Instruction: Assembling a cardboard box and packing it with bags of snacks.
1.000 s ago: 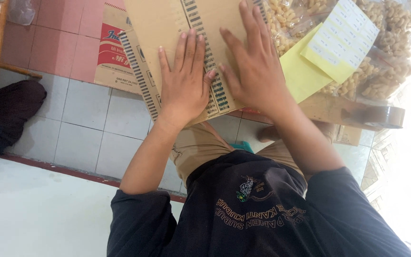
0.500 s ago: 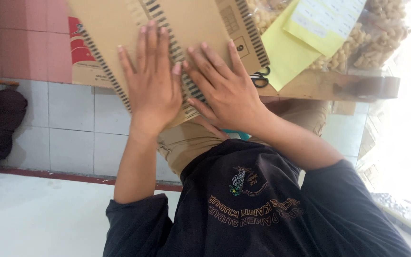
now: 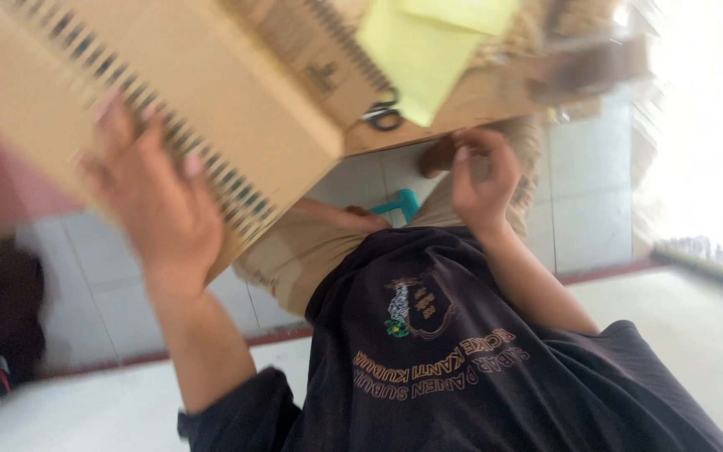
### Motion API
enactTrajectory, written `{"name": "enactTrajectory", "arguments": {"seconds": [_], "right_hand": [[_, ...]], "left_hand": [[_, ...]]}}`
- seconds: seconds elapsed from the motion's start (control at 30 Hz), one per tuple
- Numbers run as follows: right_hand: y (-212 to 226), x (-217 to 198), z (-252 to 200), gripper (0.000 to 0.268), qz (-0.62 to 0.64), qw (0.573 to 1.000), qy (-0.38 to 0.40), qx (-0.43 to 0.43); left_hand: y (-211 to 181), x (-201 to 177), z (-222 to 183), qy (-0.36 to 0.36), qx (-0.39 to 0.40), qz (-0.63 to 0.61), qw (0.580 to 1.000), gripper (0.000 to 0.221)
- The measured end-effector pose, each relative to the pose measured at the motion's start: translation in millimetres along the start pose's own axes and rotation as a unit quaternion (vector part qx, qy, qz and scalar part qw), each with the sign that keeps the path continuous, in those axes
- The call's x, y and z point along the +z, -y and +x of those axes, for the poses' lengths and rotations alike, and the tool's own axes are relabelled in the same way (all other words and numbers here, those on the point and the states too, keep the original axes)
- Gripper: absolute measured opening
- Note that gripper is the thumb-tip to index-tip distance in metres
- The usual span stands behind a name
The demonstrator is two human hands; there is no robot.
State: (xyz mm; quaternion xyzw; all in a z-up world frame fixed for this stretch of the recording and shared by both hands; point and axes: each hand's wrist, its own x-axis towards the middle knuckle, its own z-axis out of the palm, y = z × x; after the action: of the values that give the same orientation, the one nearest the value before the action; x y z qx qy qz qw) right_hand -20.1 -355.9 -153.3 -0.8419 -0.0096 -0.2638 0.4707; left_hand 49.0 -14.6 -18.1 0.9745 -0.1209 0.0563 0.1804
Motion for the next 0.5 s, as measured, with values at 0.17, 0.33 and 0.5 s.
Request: {"name": "enactTrajectory", "arguments": {"seconds": [0.17, 0.33, 0.5], "right_hand": [[-110, -61, -18, 0.024, -0.18, 0.942, -0.25, 0.132], [-193, -125, -11, 0.054, -0.178, 0.937, -0.217, 0.208], [-212, -148, 6, 0.06, -0.151, 0.963, -0.036, 0.219]], "left_hand": [[-3, -3, -2, -0.016, -0.012, 0.009, 1.0, 0.069], [0, 0, -1, -0.015, -0.006, 0.019, 1.0, 0.058], [-1, -1, -3, -0.015, -0.008, 0.024, 1.0, 0.052]]}}
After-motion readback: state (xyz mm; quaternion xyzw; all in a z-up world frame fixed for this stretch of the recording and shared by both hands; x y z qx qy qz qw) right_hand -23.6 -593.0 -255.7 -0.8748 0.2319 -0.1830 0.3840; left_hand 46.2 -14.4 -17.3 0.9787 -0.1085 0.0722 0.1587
